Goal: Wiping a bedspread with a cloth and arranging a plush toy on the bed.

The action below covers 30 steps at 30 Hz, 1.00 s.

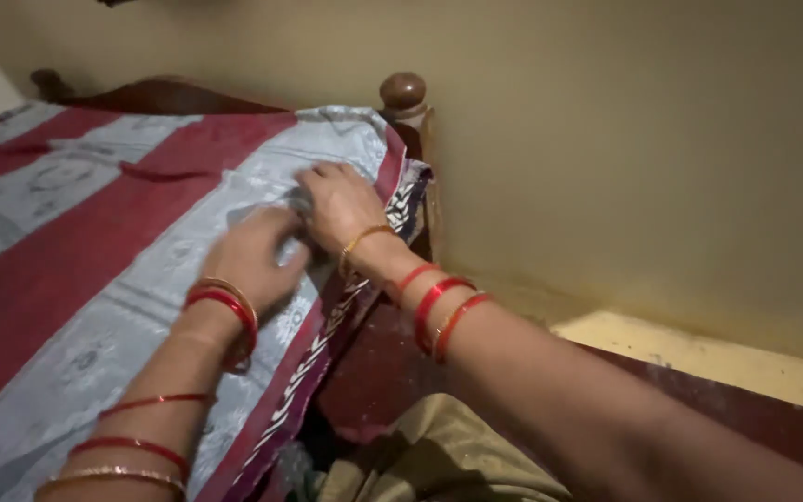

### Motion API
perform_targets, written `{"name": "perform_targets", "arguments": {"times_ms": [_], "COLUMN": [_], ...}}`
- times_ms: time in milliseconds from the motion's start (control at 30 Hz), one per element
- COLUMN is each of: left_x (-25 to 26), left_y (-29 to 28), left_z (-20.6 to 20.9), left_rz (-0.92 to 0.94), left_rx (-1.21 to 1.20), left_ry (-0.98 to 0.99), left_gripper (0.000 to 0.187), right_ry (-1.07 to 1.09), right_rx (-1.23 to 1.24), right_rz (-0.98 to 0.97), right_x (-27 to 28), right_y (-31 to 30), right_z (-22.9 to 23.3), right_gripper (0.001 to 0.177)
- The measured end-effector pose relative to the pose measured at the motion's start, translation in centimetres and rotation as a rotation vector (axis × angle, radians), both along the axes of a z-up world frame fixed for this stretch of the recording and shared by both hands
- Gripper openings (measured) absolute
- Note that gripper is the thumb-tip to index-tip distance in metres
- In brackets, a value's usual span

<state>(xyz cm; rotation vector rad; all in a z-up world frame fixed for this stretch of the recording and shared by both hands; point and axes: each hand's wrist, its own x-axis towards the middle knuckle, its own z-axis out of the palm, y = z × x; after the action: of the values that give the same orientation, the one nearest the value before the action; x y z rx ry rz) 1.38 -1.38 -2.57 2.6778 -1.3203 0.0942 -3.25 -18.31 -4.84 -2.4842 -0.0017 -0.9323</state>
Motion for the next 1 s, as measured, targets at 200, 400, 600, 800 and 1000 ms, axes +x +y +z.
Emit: {"name": "perform_targets", "arguments": {"times_ms": [200,400,600,800,1000], "left_x": [0.7,5.5,7.3,5.2,4.6], "left_y": [-2.1,-4.6,-4.4,-3.3,-4.4], "left_z": [0.3,-4.1,-5.8,-2.3,-0.2], "left_rz": [0.238,0.060,-0.165,0.199,0.564], "left_rx": [0.197,-0.167,-0.137,0.015,0.056], "left_ry": [-0.171,-0.327,-0.209,-0.172,0.029], "left_gripper": [0.089,0.091,0.084,0.074,0.078], "right_ry": [-0.071,-0.224,-0.308,-0.041,0.010], "right_rx": [-0.100,-0.098,-0.054,-0.021,-0.017], "right_rz": [-0.063,-0.096,-0.230,-0.374,-0.391], "right_x": [1.7,6.2,5.9,5.5,7.1], "right_y": [-0.3,-3.5,-2.8,-2.5,-2.9], "right_z": [-3.7,-6.5,-6.9,-5.5,-4.8], "right_gripper": [0.039,0.042,0.040,0.053,0.059]}}
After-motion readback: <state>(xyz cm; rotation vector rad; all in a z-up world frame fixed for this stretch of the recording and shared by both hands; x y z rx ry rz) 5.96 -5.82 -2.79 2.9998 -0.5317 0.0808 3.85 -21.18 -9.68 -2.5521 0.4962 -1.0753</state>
